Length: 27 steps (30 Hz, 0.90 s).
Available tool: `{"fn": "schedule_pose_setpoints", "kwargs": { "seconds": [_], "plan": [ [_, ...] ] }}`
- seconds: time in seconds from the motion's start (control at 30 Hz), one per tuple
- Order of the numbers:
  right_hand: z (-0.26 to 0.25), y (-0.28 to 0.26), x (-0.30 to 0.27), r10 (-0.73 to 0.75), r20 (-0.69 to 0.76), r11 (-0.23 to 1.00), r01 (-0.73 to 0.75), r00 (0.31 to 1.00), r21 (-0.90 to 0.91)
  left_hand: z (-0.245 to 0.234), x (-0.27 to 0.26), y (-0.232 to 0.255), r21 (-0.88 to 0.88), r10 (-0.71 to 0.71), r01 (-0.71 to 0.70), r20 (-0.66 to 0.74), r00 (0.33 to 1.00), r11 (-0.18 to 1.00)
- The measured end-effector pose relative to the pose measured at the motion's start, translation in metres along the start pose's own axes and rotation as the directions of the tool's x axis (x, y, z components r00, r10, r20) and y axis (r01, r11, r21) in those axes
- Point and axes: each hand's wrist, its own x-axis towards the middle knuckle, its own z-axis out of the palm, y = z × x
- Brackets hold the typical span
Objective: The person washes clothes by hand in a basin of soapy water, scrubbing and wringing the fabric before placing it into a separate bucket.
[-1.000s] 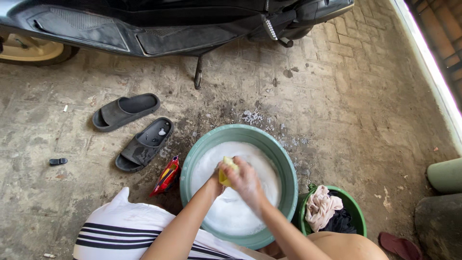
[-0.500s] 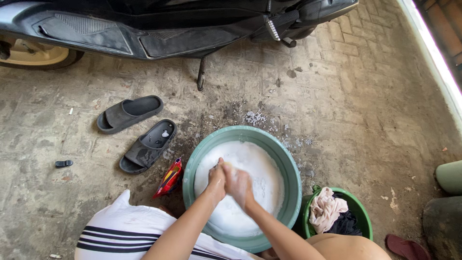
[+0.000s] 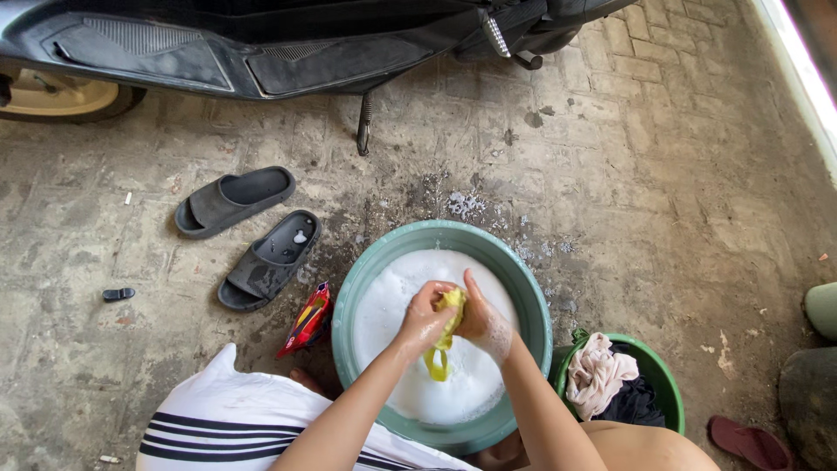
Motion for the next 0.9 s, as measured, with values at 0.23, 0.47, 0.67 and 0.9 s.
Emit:
{"fn": "schedule_pose_setpoints", "kwargs": {
  "seconds": [0.23, 0.47, 0.67, 0.9],
  "plan": [
    [-0.005, -0.007, 0.018, -0.473, -0.021, 0.393, 0.189, 0.881, -0.900, -0.022, 0.023, -0.031, -0.038, 0.074, -0.083, -0.193, 0.978, 0.996],
    [-0.099, 0.091, 0.011, -0.469, -0.302, -0.380, -0.498, 0.830, -0.779, -0.020, 0.023, -0.046, 0.126, -0.038, 0.065, -0.207, 0.978, 0.990],
    [-0.093, 0.099, 0.016, -0.246, -0.402, 0.213, -0.355, 0.882, -0.910, -0.021, 0.020, -0.051, 0.154, -0.268, 0.288, -0.141, 0.953, 0.945],
    [0.053, 0.003, 0.007, -0.275, -0.178, 0.925, 0.209, 0.945, -0.317, -0.026, 0.012, -0.003, -0.088, -0.546, 0.539, -0.187, 0.817, 0.837]
  ]
}}
